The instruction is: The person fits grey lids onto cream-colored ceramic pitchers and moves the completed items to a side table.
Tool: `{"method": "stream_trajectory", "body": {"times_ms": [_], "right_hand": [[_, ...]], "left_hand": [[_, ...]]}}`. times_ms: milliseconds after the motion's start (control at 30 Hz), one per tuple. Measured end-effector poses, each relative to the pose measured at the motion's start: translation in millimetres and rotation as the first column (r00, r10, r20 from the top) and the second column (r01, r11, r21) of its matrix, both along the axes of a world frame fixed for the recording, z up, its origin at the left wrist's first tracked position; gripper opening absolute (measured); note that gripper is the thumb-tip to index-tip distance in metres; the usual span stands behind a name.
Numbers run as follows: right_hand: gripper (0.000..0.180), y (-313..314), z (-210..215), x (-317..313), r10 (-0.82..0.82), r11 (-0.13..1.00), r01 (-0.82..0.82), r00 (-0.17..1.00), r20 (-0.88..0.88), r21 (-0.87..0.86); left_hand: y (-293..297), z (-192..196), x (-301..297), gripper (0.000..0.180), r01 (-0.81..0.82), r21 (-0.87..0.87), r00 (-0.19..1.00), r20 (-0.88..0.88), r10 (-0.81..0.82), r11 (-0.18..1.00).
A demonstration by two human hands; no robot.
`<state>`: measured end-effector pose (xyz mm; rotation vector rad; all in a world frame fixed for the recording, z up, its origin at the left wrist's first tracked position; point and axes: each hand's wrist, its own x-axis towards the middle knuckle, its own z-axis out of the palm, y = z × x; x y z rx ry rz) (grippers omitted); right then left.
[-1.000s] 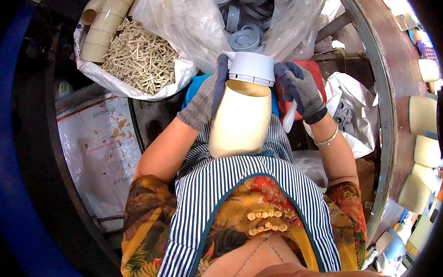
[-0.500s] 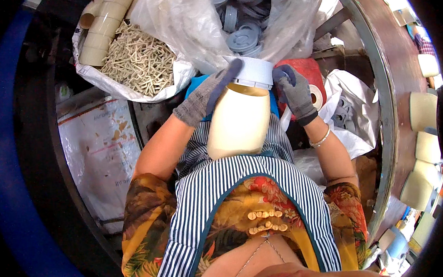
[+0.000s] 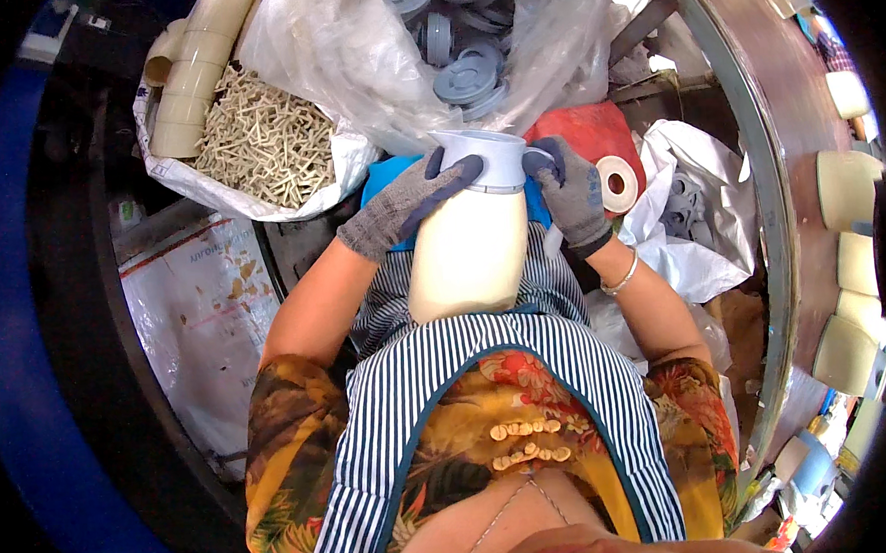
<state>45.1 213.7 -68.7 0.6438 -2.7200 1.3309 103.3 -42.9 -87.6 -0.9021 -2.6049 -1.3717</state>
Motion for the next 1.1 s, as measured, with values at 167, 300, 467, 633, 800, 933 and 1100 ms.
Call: {"method": "stream_trajectory", "body": {"times_ms": [167, 300, 467, 633, 800, 933, 1100], "right_hand": [[0.026, -5, 12, 8, -0.031, 0.999, 0.033, 0.998, 0.051, -0.039], [0.027, -6, 16, 14, -0.029, 0.996, 0.037, 0.995, 0.098, -0.078], [0.033, 11, 19, 12, 0.057, 0.993, -0.027, 0.962, 0.268, -0.115], [0.058, 89, -7, -3, -0.285, 0.94, 0.308, 0.946, -0.157, 0.15], [0.062, 134, -70, 5, -0.009, 0.747, 0.277, 0.914, -0.406, 0.605], [0.053, 157, -32, 12, -0.385, 0.824, 0.4, 0.915, 0.122, -0.402], [0.06, 175, 80, 24, -0.427, 0.902, 0.403, 0.886, -0.181, -0.153]], "left_hand": [[15, 13, 4, 0.049, -0.083, 0.193, 0.984, 0.172, 0.05, 0.978], [34, 51, 4, 0.059, -0.445, 0.502, 0.673, 0.734, -0.094, 0.742], [26, 35, 0, 0.066, -0.271, 0.301, 0.81, 0.585, 0.047, 0.914], [10, 55, 6, 0.073, -0.594, 0.442, 0.651, 0.755, 0.079, 0.672], [43, 108, -62, 0.075, -0.459, 0.602, 0.849, 0.515, 0.122, 0.654], [121, 69, -112, 0.091, -0.209, 0.415, 0.969, -0.036, 0.246, 0.885], [184, 12, -113, 0.097, -0.076, 0.393, 0.988, -0.095, 0.123, 0.916]]}}
